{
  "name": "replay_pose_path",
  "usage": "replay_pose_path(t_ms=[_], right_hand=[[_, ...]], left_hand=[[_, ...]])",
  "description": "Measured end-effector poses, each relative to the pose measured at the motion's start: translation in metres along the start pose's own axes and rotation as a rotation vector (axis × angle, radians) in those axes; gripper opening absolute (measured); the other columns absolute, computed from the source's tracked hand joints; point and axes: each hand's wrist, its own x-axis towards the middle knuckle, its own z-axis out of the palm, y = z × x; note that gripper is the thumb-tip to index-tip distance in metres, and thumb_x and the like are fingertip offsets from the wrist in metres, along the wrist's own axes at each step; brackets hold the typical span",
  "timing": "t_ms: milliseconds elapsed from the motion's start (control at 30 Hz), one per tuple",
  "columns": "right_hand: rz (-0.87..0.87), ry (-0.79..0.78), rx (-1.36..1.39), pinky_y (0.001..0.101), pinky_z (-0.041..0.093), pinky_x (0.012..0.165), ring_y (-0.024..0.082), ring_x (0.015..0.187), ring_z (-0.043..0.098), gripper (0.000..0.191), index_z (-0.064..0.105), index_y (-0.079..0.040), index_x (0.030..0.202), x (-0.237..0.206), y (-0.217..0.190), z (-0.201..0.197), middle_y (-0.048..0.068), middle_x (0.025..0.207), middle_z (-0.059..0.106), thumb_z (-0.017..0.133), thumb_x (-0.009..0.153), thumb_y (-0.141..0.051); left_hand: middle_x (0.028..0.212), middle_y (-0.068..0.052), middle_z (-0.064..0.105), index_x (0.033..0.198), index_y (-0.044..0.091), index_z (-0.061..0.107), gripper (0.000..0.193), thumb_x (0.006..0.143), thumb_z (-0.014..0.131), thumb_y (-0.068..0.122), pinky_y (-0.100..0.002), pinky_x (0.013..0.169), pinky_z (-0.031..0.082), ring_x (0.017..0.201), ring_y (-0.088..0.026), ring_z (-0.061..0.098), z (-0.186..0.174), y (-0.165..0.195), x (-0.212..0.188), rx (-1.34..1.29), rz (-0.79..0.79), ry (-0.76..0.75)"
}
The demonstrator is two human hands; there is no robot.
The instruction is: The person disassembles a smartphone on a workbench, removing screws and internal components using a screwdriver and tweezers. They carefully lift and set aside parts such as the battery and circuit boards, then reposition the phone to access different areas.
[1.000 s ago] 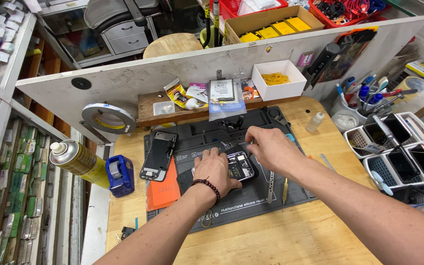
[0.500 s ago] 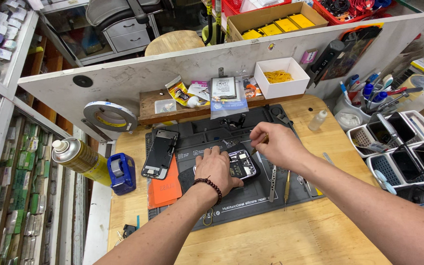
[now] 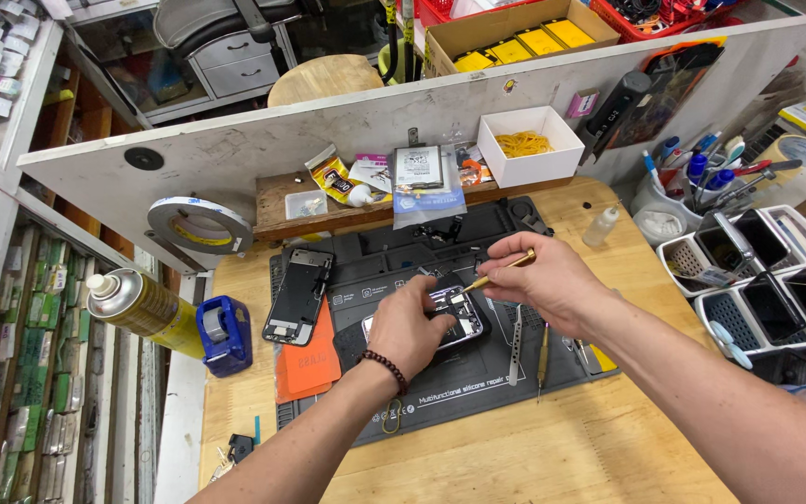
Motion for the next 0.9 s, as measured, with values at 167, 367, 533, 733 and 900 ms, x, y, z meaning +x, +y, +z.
replay_pose_path(t_ms=[167,367,533,733,900], right_hand=[[0.03,-0.035,0.037,0.0355,0.064,0.087,0.024,0.099,0.072,0.031,0.058,0.003,0.116,0.002,0.003,0.01,0.019,0.112,0.07,0.067,0.087,0.004],[0.061,-0.047,0.122,0.0373,0.06,0.087,0.026,0.099,0.072,0.029,0.056,0.003,0.115,0.003,0.007,0.016,0.019,0.112,0.069,0.066,0.087,0.004],[0.023,0.008,0.164,0.038,0.064,0.088,0.027,0.1,0.071,0.027,0.056,0.003,0.114,0.006,0.005,0.006,0.018,0.11,0.068,0.066,0.088,0.002],[0.026,0.053,0.097,0.038,0.061,0.087,0.024,0.102,0.071,0.028,0.058,0.003,0.114,0.0,0.007,-0.001,0.015,0.11,0.068,0.068,0.088,0.001],[0.044,0.086,0.06,0.036,0.06,0.086,0.024,0.101,0.072,0.03,0.059,0.004,0.116,-0.005,0.011,-0.004,0.016,0.11,0.069,0.069,0.088,0.0]], left_hand=[[0.1,-0.014,0.075,0.123,-0.006,0.063,0.045,0.08,0.075,0.001,-0.031,0.071,0.064,0.081,-0.021,0.074,0.006,-0.02,0.018,-0.765,-0.335,-0.152],[0.099,-0.017,0.076,0.112,-0.01,0.069,0.023,0.093,0.064,0.002,-0.029,0.072,0.066,0.082,-0.021,0.076,-0.001,-0.023,0.018,-0.914,-0.424,-0.161],[0.099,-0.02,0.079,0.115,-0.002,0.07,0.025,0.095,0.061,0.01,-0.034,0.071,0.063,0.082,-0.025,0.078,-0.034,-0.034,0.031,-0.374,-0.339,0.007],[0.11,-0.029,0.07,0.121,0.003,0.061,0.032,0.091,0.06,0.013,-0.05,0.096,0.051,0.11,-0.044,0.066,-0.054,-0.062,0.065,0.31,-0.176,0.05],[0.109,-0.03,0.069,0.119,0.003,0.06,0.034,0.087,0.064,0.012,-0.049,0.094,0.053,0.109,-0.044,0.066,-0.041,-0.088,0.085,0.437,-0.056,-0.087]])
